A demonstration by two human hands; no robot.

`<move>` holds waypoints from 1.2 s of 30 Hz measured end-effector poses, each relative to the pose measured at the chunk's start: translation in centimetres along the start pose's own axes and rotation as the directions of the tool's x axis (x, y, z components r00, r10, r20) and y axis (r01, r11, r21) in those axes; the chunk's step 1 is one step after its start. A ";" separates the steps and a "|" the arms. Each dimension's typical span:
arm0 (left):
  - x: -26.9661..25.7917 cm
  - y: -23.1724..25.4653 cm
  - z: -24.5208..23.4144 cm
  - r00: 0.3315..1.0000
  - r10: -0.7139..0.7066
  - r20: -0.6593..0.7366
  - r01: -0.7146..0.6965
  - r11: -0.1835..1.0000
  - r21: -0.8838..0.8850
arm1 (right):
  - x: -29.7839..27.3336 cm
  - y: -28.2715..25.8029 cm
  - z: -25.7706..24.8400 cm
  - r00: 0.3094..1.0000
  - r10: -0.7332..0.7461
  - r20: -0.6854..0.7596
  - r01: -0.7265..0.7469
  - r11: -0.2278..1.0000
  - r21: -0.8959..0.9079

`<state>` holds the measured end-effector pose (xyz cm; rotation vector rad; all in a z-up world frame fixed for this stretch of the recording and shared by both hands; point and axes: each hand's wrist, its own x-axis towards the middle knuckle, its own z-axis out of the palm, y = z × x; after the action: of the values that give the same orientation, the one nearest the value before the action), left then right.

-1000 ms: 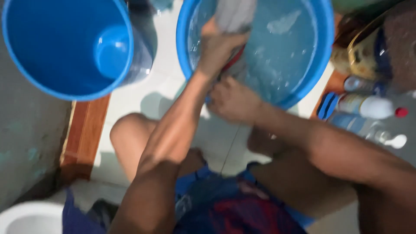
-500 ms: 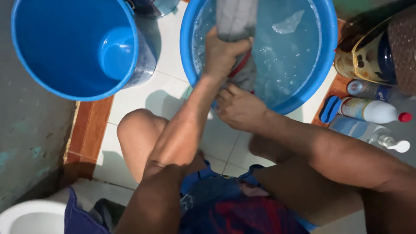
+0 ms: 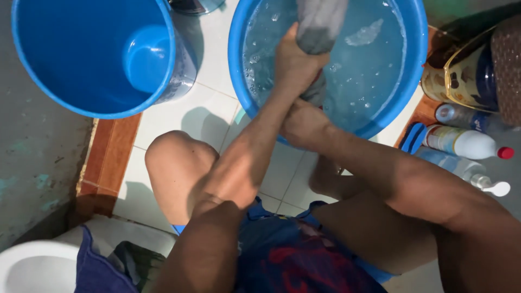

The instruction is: Hand washing and wringing out several pieces of cloth in a plastic tub.

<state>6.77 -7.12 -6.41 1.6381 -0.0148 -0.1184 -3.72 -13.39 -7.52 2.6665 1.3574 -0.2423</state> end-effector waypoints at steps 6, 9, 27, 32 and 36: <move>0.5 -2.5 1.2 1.000 0.009 -0.024 -0.007 0.995 0.098 | 0.2 0.5 2.1 0.995 -0.018 0.098 0.013 0.998 0.054; 0.8 -2.6 1.5 0.999 -0.031 -0.034 0.035 0.991 0.133 | 0.0 1.0 1.6 0.995 -0.050 0.090 0.046 0.998 0.044; -0.1 -0.3 0.9 0.999 -0.047 0.003 0.045 0.970 0.240 | 0.2 0.6 5.5 0.987 0.135 0.082 -0.155 0.928 0.338; -0.4 0.3 -1.2 0.997 -0.081 -0.011 0.081 0.953 0.291 | -1.9 1.1 -0.2 0.983 -0.117 -0.145 0.125 0.991 0.047; -1.3 2.4 -4.1 0.990 0.130 -0.048 -0.115 0.966 0.232 | -3.9 1.5 -4.4 0.917 -0.212 -0.337 0.268 0.955 0.129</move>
<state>5.99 -3.13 -3.63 1.8657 -0.0843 0.0319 -4.40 -16.48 -2.33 2.7639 1.8476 0.0576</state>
